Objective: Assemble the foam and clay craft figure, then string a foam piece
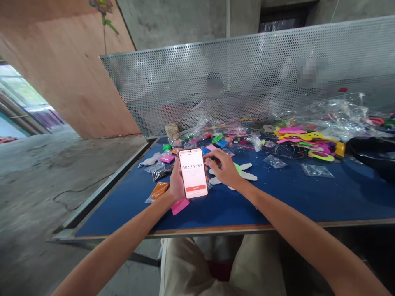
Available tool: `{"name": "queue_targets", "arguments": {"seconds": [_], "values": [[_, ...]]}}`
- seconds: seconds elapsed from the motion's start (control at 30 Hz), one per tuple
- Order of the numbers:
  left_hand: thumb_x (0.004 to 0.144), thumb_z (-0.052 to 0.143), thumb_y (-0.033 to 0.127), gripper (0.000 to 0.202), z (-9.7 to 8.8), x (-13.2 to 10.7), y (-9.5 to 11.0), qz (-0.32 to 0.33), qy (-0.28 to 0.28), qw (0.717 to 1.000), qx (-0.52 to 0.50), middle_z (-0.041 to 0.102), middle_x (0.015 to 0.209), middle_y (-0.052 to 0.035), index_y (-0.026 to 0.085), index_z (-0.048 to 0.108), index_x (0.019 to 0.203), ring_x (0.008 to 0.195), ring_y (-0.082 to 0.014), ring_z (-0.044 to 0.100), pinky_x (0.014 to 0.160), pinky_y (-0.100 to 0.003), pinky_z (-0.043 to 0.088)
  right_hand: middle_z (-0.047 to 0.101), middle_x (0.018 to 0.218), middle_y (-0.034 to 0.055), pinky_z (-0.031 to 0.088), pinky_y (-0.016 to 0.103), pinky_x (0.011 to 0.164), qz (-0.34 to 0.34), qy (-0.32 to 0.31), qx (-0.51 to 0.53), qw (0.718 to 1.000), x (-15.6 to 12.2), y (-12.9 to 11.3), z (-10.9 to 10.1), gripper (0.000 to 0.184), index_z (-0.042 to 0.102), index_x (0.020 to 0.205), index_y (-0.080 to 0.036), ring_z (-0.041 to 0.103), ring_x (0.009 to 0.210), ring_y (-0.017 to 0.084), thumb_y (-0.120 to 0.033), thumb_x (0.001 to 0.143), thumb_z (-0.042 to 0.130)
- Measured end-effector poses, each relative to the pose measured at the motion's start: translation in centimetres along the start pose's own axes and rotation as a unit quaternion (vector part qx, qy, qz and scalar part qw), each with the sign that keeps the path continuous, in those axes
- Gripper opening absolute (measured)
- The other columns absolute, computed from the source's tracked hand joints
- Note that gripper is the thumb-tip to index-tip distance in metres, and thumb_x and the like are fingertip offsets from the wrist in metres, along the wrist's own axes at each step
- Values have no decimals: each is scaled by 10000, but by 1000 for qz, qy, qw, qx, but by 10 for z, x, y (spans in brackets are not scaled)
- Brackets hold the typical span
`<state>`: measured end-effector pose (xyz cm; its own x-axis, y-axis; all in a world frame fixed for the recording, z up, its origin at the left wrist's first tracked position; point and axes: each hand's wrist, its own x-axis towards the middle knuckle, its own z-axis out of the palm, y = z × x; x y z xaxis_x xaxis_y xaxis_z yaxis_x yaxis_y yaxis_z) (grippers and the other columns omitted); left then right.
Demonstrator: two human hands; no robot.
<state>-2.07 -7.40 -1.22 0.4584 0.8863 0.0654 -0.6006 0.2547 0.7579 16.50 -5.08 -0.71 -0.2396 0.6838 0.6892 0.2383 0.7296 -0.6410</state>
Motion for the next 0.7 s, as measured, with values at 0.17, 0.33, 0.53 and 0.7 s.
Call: {"name": "queue_targets", "arguments": {"seconds": [0.17, 0.33, 0.53, 0.7], "values": [[886, 278, 749, 831, 0, 0, 0, -4, 2, 1000, -7, 706, 1057, -195, 75, 615, 1236, 794, -329, 714, 699, -452, 565, 606, 926, 51, 461, 296, 653, -3, 9, 0, 1000, 0, 3, 2, 189, 645, 989, -219, 598, 802, 177, -328, 945, 497], [893, 274, 740, 816, -2, 1, 0, 0, -10, 1000, -7, 704, 1034, -188, 75, 624, 1211, 788, -316, 708, 707, -440, 556, 616, 951, 58, 464, 312, 678, -3, 5, -5, 1000, 1, 4, 2, 200, 652, 1006, -222, 600, 828, 185, -331, 949, 494], [883, 266, 753, 838, 3, -5, 3, 7, -45, 998, -38, 700, 951, -177, 59, 628, 1183, 720, -271, 688, 689, -397, 544, 624, 952, 58, 445, 321, 662, -6, 33, -45, 998, 6, 5, -9, 241, 656, 1023, -225, 573, 777, 184, -374, 963, 476], [880, 350, 726, 764, -4, -32, 26, -20, -13, 1000, -2, 707, 1019, -182, 94, 615, 1218, 810, -323, 707, 713, -434, 563, 611, 1000, 71, 463, 340, 704, -37, 40, -96, 994, 17, 18, -37, 254, 654, 1052, -224, 572, 815, 198, -399, 956, 498]]}}
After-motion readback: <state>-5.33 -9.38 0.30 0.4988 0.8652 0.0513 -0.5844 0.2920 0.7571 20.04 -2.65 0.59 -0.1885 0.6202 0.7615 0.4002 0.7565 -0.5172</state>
